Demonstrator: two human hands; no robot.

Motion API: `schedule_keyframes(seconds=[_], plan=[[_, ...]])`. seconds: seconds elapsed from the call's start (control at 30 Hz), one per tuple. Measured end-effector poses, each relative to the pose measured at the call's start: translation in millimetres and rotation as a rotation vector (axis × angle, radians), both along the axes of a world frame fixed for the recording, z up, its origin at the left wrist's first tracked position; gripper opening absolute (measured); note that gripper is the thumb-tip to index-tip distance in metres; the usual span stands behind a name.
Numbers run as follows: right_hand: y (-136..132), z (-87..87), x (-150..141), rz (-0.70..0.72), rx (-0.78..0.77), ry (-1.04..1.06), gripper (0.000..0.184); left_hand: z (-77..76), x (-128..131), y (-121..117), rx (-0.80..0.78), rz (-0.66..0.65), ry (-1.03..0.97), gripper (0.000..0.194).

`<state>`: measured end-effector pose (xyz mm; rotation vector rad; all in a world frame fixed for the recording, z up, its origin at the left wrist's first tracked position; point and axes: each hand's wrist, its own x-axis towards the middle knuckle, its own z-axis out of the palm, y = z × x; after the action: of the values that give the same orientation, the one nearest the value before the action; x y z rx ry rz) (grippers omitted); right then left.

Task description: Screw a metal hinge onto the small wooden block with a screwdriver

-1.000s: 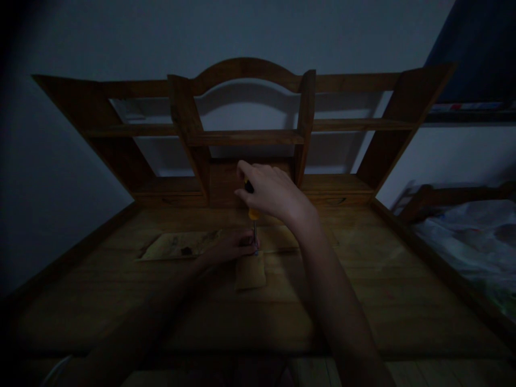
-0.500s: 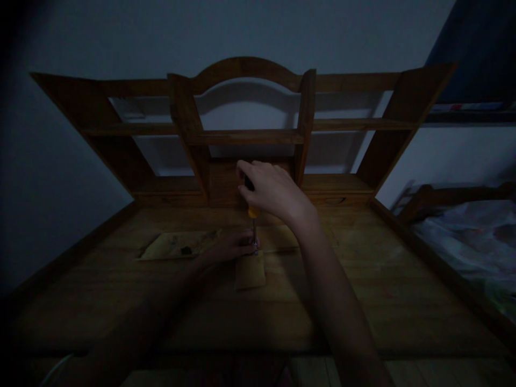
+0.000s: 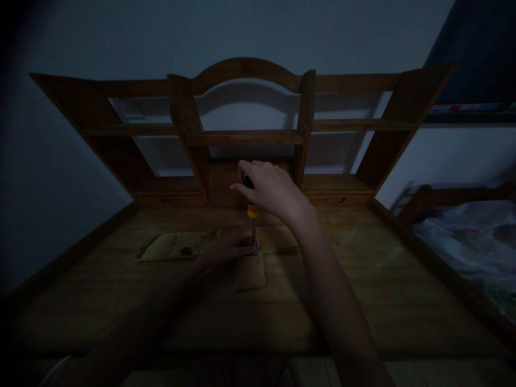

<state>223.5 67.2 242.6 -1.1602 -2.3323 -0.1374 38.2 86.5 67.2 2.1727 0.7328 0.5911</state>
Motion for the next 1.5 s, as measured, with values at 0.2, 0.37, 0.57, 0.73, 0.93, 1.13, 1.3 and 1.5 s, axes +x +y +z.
schedule_keyframes(seconds=[0.2,0.37,0.57,0.73,0.93,1.13,1.3,1.5], plan=[[-4,2.6,-3,0.014,0.010,-0.004,0.014,1.0,0,0,-0.025,-0.011,-0.023,0.014],[-6,1.4,-3,0.005,-0.028,0.011,0.016,0.2,1,0,-0.026,-0.013,-0.018,0.016],[-2,0.9,-1,0.017,-0.018,-0.004,0.018,2.6,1,-1,-0.002,0.011,0.016,0.015],[-7,3.0,-3,0.037,-0.035,0.004,0.016,3.8,1,-2,-0.020,-0.014,-0.014,0.016],[-7,2.4,-3,0.014,-0.055,0.018,0.019,3.5,1,-2,-0.016,0.011,0.019,0.016],[-8,2.9,-4,0.006,-0.041,-0.010,0.017,-0.2,1,1,0.045,0.010,0.012,0.014],[-10,2.4,-3,-0.006,-0.064,0.003,0.023,0.6,1,0,0.022,0.003,0.030,0.017],[-6,1.0,-2,-0.014,-0.045,-0.018,0.020,2.1,1,-1,0.033,0.009,0.030,0.013]])
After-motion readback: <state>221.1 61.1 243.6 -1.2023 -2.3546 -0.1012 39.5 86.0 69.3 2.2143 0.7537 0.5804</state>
